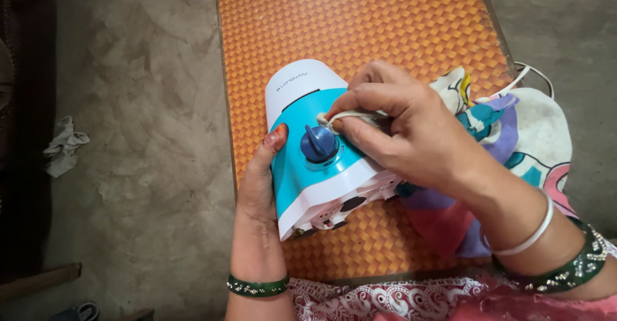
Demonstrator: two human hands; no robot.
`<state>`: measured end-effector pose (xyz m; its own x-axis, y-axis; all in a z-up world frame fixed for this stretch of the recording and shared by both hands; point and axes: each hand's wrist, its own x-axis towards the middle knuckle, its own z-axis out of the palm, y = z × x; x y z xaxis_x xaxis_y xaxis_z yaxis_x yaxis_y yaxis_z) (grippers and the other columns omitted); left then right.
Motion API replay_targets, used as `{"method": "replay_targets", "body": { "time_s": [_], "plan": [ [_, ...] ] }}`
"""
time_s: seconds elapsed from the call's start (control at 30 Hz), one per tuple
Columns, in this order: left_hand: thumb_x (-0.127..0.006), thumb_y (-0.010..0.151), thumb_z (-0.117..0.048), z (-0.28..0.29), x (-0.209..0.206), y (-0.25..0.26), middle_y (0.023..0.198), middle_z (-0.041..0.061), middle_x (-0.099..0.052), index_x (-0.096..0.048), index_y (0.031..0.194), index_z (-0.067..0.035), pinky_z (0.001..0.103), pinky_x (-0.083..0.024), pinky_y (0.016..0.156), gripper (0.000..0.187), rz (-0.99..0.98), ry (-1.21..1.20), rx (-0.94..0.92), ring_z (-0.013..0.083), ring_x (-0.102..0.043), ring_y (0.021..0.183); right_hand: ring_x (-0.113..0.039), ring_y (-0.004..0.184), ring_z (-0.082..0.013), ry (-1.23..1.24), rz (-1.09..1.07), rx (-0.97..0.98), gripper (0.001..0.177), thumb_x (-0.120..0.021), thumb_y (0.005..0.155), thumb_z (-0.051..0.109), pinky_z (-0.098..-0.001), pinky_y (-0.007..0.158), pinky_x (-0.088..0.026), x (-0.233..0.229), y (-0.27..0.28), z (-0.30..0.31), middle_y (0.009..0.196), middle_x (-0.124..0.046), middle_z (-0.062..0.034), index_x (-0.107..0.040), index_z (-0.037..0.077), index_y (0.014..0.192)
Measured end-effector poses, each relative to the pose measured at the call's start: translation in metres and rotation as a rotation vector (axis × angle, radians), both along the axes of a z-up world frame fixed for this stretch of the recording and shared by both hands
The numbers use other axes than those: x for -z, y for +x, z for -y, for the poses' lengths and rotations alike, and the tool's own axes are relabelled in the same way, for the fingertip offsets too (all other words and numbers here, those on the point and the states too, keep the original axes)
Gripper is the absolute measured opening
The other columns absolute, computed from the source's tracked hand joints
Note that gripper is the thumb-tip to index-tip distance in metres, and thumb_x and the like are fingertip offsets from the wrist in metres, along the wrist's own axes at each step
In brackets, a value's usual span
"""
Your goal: The person wipes the exterior of a small white and blue appliance with a colorful cloth. They rotate the appliance to clean different sides, including the control knob and base, while holding it on a patterned mat.
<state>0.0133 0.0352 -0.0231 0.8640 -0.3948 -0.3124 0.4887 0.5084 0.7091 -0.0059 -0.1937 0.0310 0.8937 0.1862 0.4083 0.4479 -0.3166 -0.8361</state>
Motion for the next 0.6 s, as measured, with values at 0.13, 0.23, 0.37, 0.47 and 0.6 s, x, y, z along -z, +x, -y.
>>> {"method": "replay_targets", "body": {
  "time_s": [0.13, 0.23, 0.37, 0.47, 0.6],
  "plan": [
    [-0.070, 0.091, -0.037, -0.004, 0.010, 0.003, 0.128, 0.017, -0.066, -0.050, 0.142, 0.003, 0.043, -0.056, 0.099, 0.067, -0.005, 0.011, -0.046, 0.0270, -0.069, 0.109, -0.060, 0.082, -0.0131, -0.020, 0.014, -0.084, 0.008, -0.070, 0.093, 0.008, -0.0271, 0.067, -0.047, -0.008, -0.004, 0.005, 0.091, -0.061, -0.0043, -0.073, 0.003, 0.098],
    [-0.071, 0.094, -0.035, -0.006, 0.015, 0.004, 0.126, 0.016, -0.065, -0.049, 0.140, 0.002, 0.044, -0.056, 0.099, 0.064, -0.013, 0.010, -0.080, 0.0263, -0.068, 0.109, -0.062, 0.079, -0.0135, -0.032, -0.031, -0.162, 0.008, -0.070, 0.090, 0.007, -0.0268, 0.064, -0.048, -0.020, -0.009, 0.016, 0.089, -0.063, -0.0041, -0.075, 0.003, 0.094],
    [-0.070, 0.092, -0.037, -0.002, 0.009, 0.001, 0.125, 0.017, -0.067, -0.051, 0.139, 0.003, 0.043, -0.057, 0.097, 0.065, -0.018, 0.028, -0.077, 0.0268, -0.069, 0.107, -0.064, 0.072, -0.0122, -0.078, -0.047, -0.072, 0.008, -0.070, 0.089, 0.005, -0.0255, 0.059, -0.049, -0.021, -0.015, 0.009, 0.086, -0.065, -0.0031, -0.076, 0.003, 0.094],
    [-0.070, 0.090, -0.039, 0.000, 0.001, 0.001, 0.126, 0.019, -0.068, -0.051, 0.141, 0.003, 0.042, -0.058, 0.095, 0.069, -0.005, 0.012, -0.025, 0.0278, -0.069, 0.107, -0.065, 0.070, -0.0124, -0.085, -0.067, 0.043, 0.011, -0.071, 0.089, 0.004, -0.0259, 0.060, -0.050, -0.016, -0.013, -0.001, 0.087, -0.065, -0.0040, -0.077, 0.004, 0.099],
    [-0.072, 0.089, -0.038, 0.001, 0.000, 0.002, 0.128, 0.018, -0.066, -0.050, 0.143, 0.002, 0.042, -0.057, 0.097, 0.070, 0.014, 0.011, -0.028, 0.0268, -0.068, 0.110, -0.064, 0.075, -0.0113, 0.013, -0.089, 0.076, 0.014, -0.071, 0.090, 0.002, -0.0266, 0.063, -0.050, -0.010, -0.010, -0.011, 0.089, -0.067, -0.0048, -0.076, 0.004, 0.103]
  ]
}}
